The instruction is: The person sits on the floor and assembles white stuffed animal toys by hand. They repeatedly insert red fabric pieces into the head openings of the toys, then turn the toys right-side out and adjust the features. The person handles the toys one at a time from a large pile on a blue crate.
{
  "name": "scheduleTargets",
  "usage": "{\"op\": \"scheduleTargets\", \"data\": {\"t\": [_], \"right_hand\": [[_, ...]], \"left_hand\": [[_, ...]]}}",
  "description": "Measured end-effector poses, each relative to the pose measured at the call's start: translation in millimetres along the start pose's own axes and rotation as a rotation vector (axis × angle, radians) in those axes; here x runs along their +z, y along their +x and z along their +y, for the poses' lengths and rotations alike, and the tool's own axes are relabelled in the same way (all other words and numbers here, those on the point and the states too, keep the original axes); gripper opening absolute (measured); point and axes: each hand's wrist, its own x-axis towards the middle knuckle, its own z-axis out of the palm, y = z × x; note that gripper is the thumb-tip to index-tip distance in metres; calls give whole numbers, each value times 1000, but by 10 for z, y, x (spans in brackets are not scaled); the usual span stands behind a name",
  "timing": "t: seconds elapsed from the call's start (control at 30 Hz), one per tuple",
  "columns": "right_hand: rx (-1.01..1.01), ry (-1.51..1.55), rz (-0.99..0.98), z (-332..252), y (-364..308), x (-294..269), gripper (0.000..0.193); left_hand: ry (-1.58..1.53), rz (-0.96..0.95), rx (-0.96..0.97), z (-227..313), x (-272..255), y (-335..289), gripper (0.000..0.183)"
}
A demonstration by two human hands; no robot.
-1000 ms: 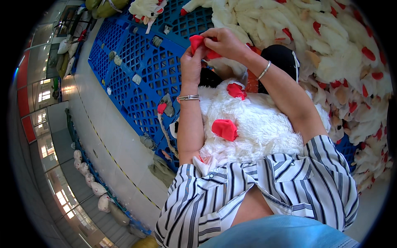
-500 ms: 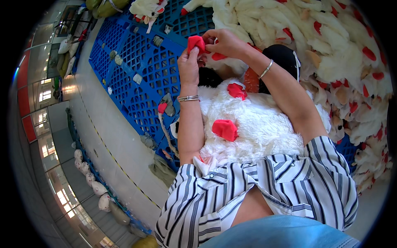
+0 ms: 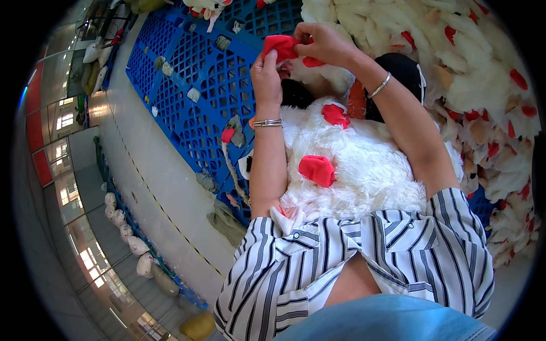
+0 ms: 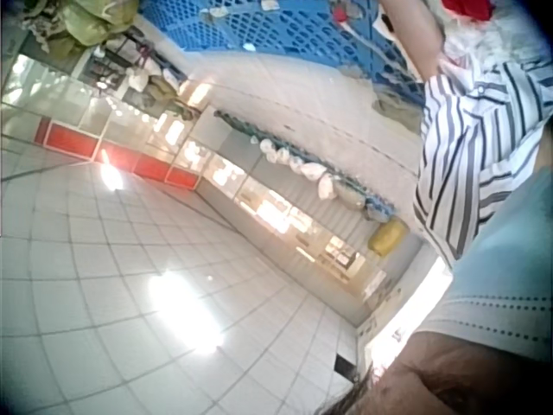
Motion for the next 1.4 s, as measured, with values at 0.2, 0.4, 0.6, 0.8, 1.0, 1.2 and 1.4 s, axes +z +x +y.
{"op": "scheduleTargets", "data": {"t": [0.2, 0.4, 0.6, 0.8, 1.0, 1.2, 1.4], "right_hand": [[-56, -85, 138, -151, -38, 7, 19], [24, 39, 190, -62, 2, 26, 23], [-114, -15, 360, -112, -6, 26, 23], [-2, 16, 150, -285, -94, 1, 23], [-76, -39, -11, -232, -71, 136, 42], [-56, 128, 89, -120, -54, 214, 36], [29, 148, 30, -134, -76, 176, 26]], "left_hand": [[-12, 33, -2, -13, -60, 27, 20], [-127, 51, 27, 0, -26, 53, 20], [-211, 80, 67, 3, -119, 78, 25], [-395, 7, 9, 121, 20, 15, 25], [-240, -6, 34, -87, -11, 49, 20], [-84, -6, 67, -105, 54, 5, 18], [100, 39, 139, -48, 54, -14, 17]]}}
